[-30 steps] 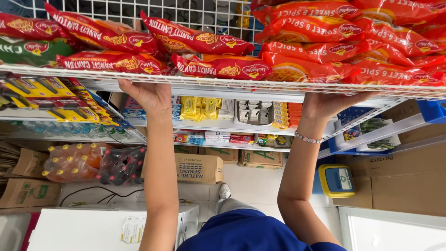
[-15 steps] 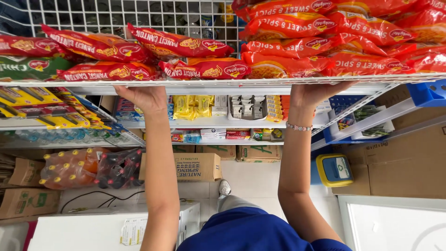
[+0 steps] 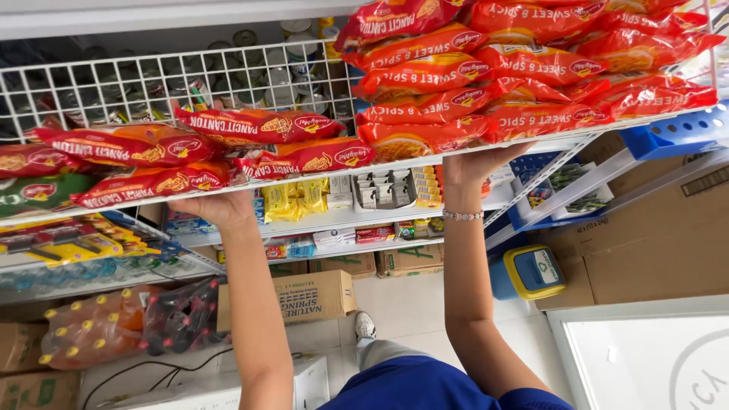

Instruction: The person removes a wire rack filled with red snack packets from a shelf and places it on top of a freezer. They then rearrange the packets on the rack. Afterward, they pick up several cans from the freezer and place them onto a nearby shelf, organizing them alongside other canned goods.

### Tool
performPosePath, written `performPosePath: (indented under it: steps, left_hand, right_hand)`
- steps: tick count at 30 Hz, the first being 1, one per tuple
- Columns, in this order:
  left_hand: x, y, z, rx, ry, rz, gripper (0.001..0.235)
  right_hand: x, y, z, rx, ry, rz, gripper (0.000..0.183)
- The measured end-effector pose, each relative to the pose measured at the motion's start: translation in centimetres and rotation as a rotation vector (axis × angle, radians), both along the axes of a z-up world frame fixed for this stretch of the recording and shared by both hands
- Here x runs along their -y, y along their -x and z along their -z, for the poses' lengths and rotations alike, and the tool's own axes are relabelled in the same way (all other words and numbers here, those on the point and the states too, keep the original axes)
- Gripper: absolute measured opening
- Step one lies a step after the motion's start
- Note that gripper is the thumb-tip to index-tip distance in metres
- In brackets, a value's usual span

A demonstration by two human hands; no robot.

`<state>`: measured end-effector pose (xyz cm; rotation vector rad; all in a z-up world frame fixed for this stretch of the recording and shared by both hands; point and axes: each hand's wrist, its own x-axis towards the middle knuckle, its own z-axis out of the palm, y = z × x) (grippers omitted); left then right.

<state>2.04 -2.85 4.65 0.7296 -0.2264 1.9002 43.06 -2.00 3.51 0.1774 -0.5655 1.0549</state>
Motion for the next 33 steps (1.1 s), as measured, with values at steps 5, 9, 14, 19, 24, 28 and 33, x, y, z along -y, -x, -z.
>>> performPosePath:
  steps: [5,9,14,19,24,28,33]
  left_hand:
    - [-0.9,1.4,-0.2,0.008,0.049,0.028,0.12]
    - [-1.5,1.8,-0.6,-0.083,0.039,0.04,0.131]
    - [-1.7,1.1,-0.3,-0.078,0.037,0.067,0.132]
    - [-1.7,2.2,1.1,-0.047,0.047,0.025,0.12]
    - [-1.3,2.3,1.0,0.082,0.09,0.005,0.103]
    - [-1.4,1.9,0.4,0.059,0.071,0.025,0.105]
    - [-1.8,2.3,1.7,0.094,0.102,0.008,0.104]
  right_hand:
    - [-0.7,0.5,-0.2,-0.036,0.021,0.071,0.105]
    - [-1.6,1.0,0.2,-0.015,0.017,0.081,0.105]
    - [-2.1,0.2,1.5,0.0,0.002,0.098,0.104]
    - [-0.1,0.4,-0.5,-0.027,0.001,0.045,0.095]
    - [0.5,0.7,-1.3,-0.044,0.016,0.048,0.088]
    - [-0.6,0.3,-0.2,-0.042,-0.013,0.03,0.088]
    - [-1.0,-0.1,0.3,-0.099,-0.008,-0.002,0.089]
